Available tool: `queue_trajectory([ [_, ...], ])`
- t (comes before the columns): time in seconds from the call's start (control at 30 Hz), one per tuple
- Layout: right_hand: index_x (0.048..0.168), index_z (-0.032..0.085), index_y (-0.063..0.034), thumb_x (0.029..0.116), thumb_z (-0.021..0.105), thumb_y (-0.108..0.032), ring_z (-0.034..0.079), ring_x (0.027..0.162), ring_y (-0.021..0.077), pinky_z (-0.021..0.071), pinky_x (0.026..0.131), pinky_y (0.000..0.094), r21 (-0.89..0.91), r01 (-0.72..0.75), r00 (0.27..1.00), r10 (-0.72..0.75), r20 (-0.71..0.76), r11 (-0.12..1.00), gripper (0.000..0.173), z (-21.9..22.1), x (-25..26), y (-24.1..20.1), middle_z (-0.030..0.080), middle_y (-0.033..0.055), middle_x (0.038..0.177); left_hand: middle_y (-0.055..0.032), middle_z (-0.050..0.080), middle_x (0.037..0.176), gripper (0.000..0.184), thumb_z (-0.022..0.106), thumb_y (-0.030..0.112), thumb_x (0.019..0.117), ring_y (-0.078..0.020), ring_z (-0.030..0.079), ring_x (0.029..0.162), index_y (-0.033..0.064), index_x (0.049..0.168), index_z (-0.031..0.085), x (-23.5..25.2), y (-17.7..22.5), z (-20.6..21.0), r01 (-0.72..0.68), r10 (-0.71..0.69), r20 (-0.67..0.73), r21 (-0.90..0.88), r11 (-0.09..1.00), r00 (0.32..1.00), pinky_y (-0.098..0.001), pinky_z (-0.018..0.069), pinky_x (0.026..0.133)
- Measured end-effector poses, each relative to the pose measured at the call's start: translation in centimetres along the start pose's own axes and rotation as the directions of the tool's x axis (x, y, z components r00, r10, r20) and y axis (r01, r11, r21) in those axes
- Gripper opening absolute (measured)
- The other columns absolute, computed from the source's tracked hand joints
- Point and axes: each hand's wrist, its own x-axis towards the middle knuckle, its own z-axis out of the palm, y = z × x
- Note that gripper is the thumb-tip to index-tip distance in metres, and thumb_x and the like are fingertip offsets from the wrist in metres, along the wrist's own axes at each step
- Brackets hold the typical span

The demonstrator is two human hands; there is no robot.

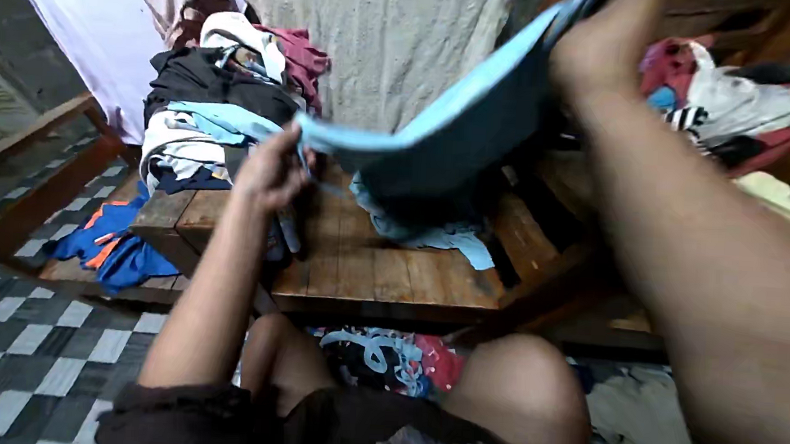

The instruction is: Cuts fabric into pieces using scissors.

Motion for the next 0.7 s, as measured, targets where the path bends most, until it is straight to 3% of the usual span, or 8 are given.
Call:
queue_trajectory([
  [0.07,0.137,0.045,0.0083,0.0934,0.065,-0.009,0.059,0.114,0.0451,0.0459,0.097,0.0625,-0.088,-0.144,0.955,0.161,0.251,0.986,0.051,1.5,-5.3,2.5,0.058,0.0328,0.123,0.0028,0.062,0.077,0.021,0.047,0.034,0.1071,-0.006,0.061,0.061,0.0172,0.111,0.059,-1.8,-7.7,-2.8,0.259,-0.258,0.038,-0.018,0.966,0.965,-0.0213,0.055,0.055],
  [0.13,0.129,0.052,0.0082,0.0958,0.065,-0.012,0.061,0.102,0.051,0.046,0.086,0.0698,-0.27,-0.216,0.819,0.325,0.473,0.938,0.041,3.1,-9.8,5.6,0.061,0.0346,0.111,-0.0013,0.061,0.078,0.019,0.043,0.023,0.1092,-0.0093,0.061,0.063,0.0093,0.111,0.056,-3.1,-14.2,-4.2,0.465,-0.464,0.043,-0.035,0.885,0.885,-0.0238,0.0558,0.059],
  [0.2,0.123,0.055,0.0081,0.0942,0.07,-0.012,0.062,0.094,0.0491,0.0482,0.08,0.0673,-0.353,-0.282,0.692,0.444,0.57,0.892,0.039,4.7,-13.9,8.7,0.062,0.0334,0.103,0.0001,0.061,0.079,0.018,0.042,0.017,0.1091,-0.0065,0.058,0.061,0.008,0.117,0.055,-5.0,-18.3,-4.0,0.587,-0.589,0.032,0.053,0.808,0.808,-0.0213,0.0524,0.058],
  [0.3,0.133,0.045,0.0076,0.0931,0.075,-0.02,0.061,0.099,0.0382,0.049,0.089,0.0563,-0.261,-0.486,0.588,0.533,0.608,0.834,0.057,4.7,-18.9,11.4,0.06,0.0289,0.111,-0.0038,0.061,0.092,0.028,0.052,0.008,0.1046,-0.009,0.061,0.071,0.0041,0.133,0.05,-7.0,-20.6,-2.6,0.681,-0.683,0.001,0.07,0.729,0.731,-0.0241,0.0546,0.067],
  [0.37,0.138,0.043,0.0061,0.0989,0.068,-0.028,0.063,0.102,0.0309,0.0519,0.092,0.048,-0.162,-0.602,0.541,0.548,0.638,0.782,0.058,4.1,-22.0,11.6,0.06,0.0254,0.119,-0.0056,0.061,0.096,0.033,0.055,0.002,0.1015,-0.0099,0.062,0.074,0.0014,0.134,0.047,-7.6,-21.1,-1.7,0.706,-0.708,0.022,0.066,0.705,0.706,-0.0248,0.056,0.069],
  [0.5,0.138,0.044,0.003,0.111,0.04,-0.03,0.066,0.079,0.0147,0.0567,0.073,0.0312,-0.024,-0.737,0.365,0.427,0.827,0.676,0.042,2.2,-28.9,9.9,0.064,0.0119,0.107,-0.0044,0.06,0.096,0.031,0.053,-0.006,0.0995,-0.0097,0.063,0.076,-0.0015,0.13,0.046,-7.3,-21.1,-0.5,0.64,-0.639,0.104,0.021,0.768,0.763,-0.0257,0.0571,0.074],
  [0.57,0.132,0.047,0.0017,0.1077,0.038,-0.031,0.065,0.069,0.0102,0.0573,0.066,0.0272,0.087,-0.766,0.314,0.252,0.915,0.636,0.042,1.2,-32.3,9.6,0.067,0.005,0.1,-0.0039,0.06,0.099,0.031,0.049,-0.007,0.0999,-0.009,0.063,0.08,-0.0021,0.131,0.047,-6.5,-20.6,-0.3,0.565,-0.551,0.193,-0.024,0.825,0.812,-0.0254,0.0568,0.078],
  [0.7,0.122,0.053,-0.0088,0.0894,0.057,-0.072,0.065,0.063,0.0049,0.0562,0.058,0.0221,0.16,-0.778,0.241,0.053,0.969,0.608,0.071,0.2,-35.9,9.0,0.071,-0.0054,0.097,-0.0025,0.067,0.101,0.032,0.045,-0.008,0.0978,-0.0086,0.065,0.083,0.0022,0.127,0.054,-4.7,-20.9,-0.8,0.465,-0.391,0.357,-0.147,0.873,0.848,-0.0253,0.0566,0.08],
])
